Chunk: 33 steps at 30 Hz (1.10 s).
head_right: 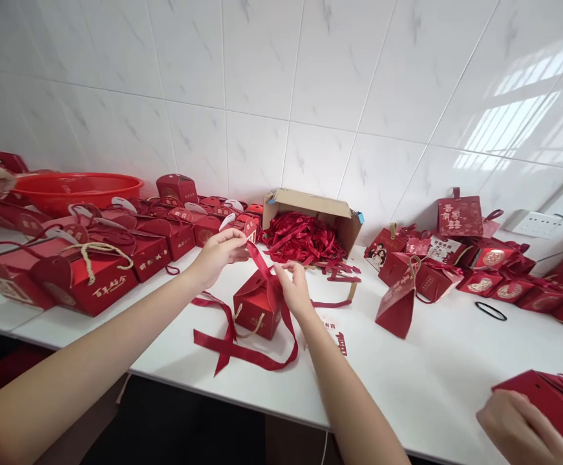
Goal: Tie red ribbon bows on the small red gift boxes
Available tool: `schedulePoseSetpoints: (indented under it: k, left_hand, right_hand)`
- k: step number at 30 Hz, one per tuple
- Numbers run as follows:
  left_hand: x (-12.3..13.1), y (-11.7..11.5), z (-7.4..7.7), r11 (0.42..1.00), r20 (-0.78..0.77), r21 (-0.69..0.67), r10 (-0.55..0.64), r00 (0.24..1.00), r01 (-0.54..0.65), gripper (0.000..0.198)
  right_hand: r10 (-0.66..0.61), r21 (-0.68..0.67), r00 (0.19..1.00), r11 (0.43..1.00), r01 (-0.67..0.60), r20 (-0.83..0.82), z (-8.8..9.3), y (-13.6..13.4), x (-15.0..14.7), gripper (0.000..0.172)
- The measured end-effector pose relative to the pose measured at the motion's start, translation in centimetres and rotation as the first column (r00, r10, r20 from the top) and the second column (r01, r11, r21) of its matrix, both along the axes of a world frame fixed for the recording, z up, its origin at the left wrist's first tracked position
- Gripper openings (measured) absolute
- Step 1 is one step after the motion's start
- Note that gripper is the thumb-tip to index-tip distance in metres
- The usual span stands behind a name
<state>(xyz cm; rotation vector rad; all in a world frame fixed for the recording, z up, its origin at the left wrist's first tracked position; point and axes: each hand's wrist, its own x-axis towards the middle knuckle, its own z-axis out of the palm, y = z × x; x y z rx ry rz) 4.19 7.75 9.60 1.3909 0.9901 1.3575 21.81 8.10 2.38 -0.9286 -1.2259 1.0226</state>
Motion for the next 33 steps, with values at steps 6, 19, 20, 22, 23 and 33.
schedulePoseSetpoints:
  k: [6, 19, 20, 22, 23, 33]
  left_hand:
    - [-0.2, -0.6, 3.5, 0.995, 0.135, 0.038, -0.100, 0.986, 0.096, 0.016]
    - [-2.0, -5.4, -0.2, 0.999, -0.808, -0.023, -0.039, 0.588, 0.034, 0.035]
    - [-1.9, -5.6, -0.3, 1.000, -0.844, -0.029, -0.031, 0.535, 0.012, 0.037]
    - [-1.5, -5.8, -0.5, 1.000, -0.869, -0.026, -0.018, 0.494, -0.010, 0.043]
    - [-1.3, -5.7, -0.6, 1.000, -0.865, -0.027, -0.018, 0.502, -0.011, 0.044]
    - [-2.5, -4.7, -3.5, 0.982, -0.521, -0.125, 0.059, 0.851, -0.145, 0.057]
  right_hand:
    - [0.481, -0.022, 0.866, 0.875, -0.483, 0.140, 7.8, 0.2, 0.1, 0.047]
    - [0.131, 0.414, 0.990, 0.905, -0.096, -0.057, 12.7, -4.0, 2.4, 0.004]
    - [0.101, 0.436, 0.991, 0.898, -0.054, -0.086, 13.0, -4.7, 3.0, 0.004]
    - [0.066, 0.454, 0.991, 0.891, -0.005, -0.117, 13.4, -6.1, 4.2, 0.004]
    - [0.053, 0.456, 0.991, 0.890, 0.011, -0.125, 13.5, -6.7, 4.6, 0.004]
    - [0.212, 0.197, 0.951, 0.946, -0.258, 0.227, 11.7, -4.7, 1.6, 0.009]
